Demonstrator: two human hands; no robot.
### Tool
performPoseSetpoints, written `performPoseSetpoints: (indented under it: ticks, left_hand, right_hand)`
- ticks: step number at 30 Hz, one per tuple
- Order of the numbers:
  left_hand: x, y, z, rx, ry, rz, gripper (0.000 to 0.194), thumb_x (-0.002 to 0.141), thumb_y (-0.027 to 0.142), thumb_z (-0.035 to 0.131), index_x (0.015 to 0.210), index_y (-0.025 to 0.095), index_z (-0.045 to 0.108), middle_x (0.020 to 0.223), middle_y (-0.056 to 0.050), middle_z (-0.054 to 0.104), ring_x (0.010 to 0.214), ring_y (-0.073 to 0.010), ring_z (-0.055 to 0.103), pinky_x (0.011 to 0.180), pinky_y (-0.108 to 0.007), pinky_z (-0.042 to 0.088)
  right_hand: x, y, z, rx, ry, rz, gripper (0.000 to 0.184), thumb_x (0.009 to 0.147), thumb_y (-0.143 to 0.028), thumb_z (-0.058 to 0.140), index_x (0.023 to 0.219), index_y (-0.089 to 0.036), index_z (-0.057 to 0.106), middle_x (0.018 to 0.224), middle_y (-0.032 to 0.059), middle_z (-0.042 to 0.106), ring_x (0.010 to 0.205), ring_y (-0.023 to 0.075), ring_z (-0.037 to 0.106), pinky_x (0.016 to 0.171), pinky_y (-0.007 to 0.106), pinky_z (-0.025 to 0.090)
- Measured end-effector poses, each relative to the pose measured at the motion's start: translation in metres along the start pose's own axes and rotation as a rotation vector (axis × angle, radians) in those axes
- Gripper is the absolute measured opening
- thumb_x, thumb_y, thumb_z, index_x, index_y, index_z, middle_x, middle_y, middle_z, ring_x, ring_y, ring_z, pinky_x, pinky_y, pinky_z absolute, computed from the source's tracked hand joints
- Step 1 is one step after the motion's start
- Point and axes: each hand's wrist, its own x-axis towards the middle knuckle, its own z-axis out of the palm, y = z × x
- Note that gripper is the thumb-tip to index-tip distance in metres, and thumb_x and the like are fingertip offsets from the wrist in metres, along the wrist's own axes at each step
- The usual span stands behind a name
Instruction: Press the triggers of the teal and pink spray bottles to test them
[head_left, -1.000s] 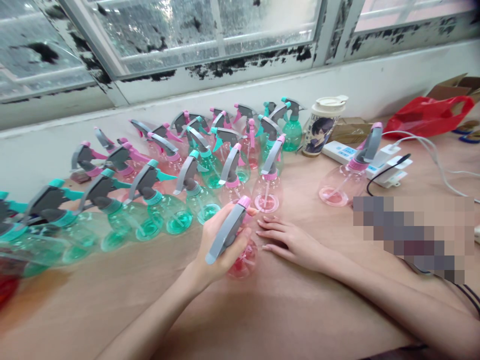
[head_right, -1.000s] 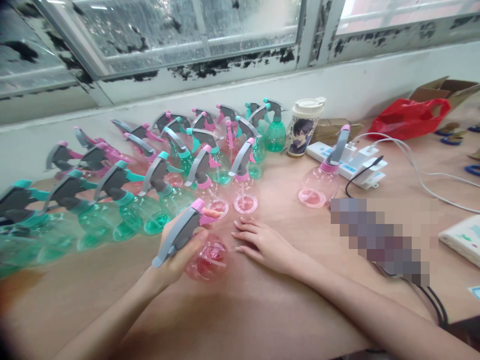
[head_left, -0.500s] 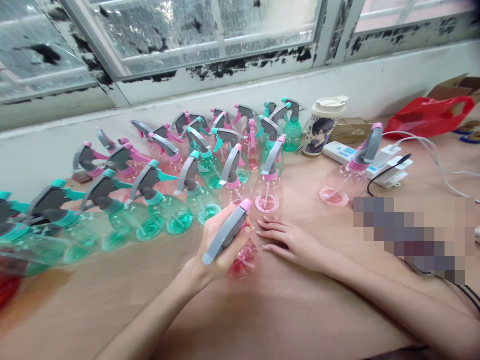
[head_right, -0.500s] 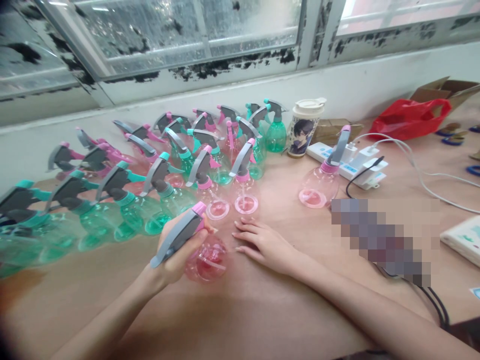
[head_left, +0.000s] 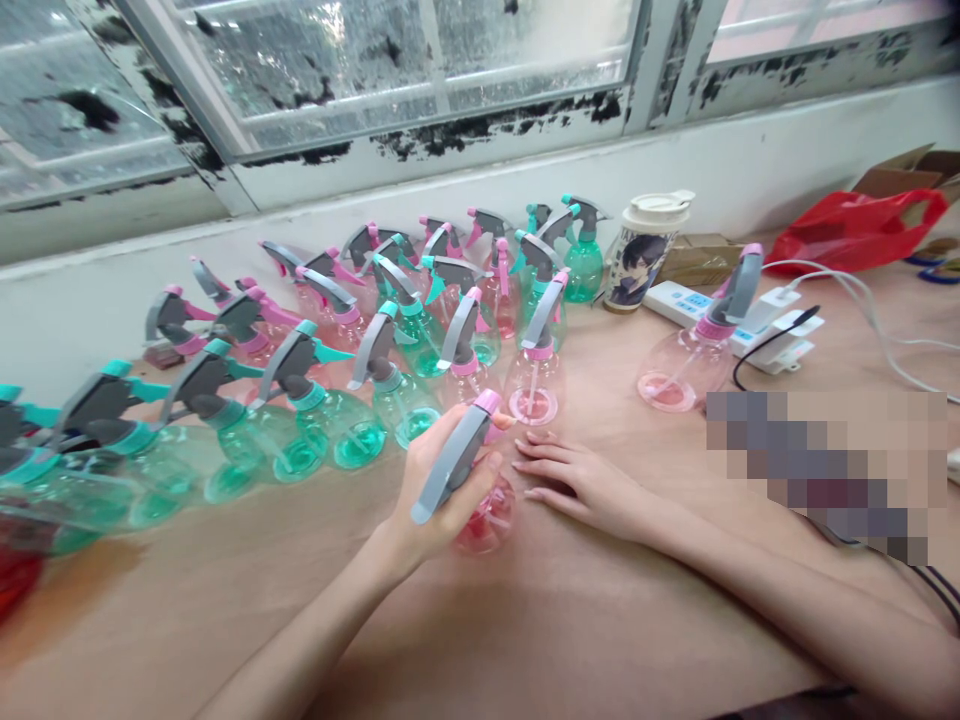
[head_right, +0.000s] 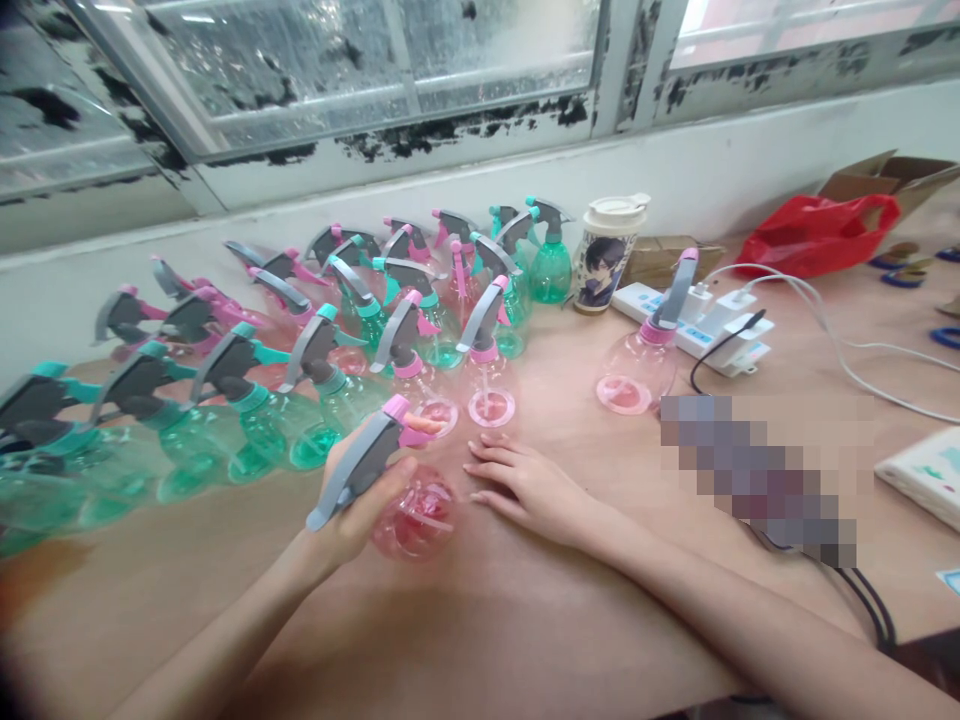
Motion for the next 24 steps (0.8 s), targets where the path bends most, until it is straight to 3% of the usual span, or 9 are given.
performPoseSetpoints:
  ticks: [16,24]
  left_hand:
    - [-0.0002,-0.0006,-0.0004,0.004,0.0,-0.006,0.02,0.086,0.022,0.052,0.105,0.021,0.06,0.094,-0.004,0.065,0.076,-0.0178,0.062,0.068,-0.031,0.049]
    - [0.0047,0.0019,-0.0017,-0.031,-0.035,-0.002,0.005,0.086,0.025,0.054,0.084,0.02,0.054,0.076,0.001,0.052,0.061,-0.0131,0.049,0.058,-0.026,0.043]
  right_hand:
    - [0.0001,0.0002,-0.0002,0.005,0.002,-0.012,0.037,0.098,-0.037,0.053,0.129,-0.02,0.063,0.139,0.0104,0.058,0.134,0.0281,0.049,0.112,0.05,0.04]
    - [-0.0006,0.0018,0.0017,-0.005,0.0,-0.006,0.039,0.098,-0.038,0.053,0.132,-0.021,0.061,0.141,0.0098,0.056,0.134,0.0281,0.048,0.112,0.05,0.04]
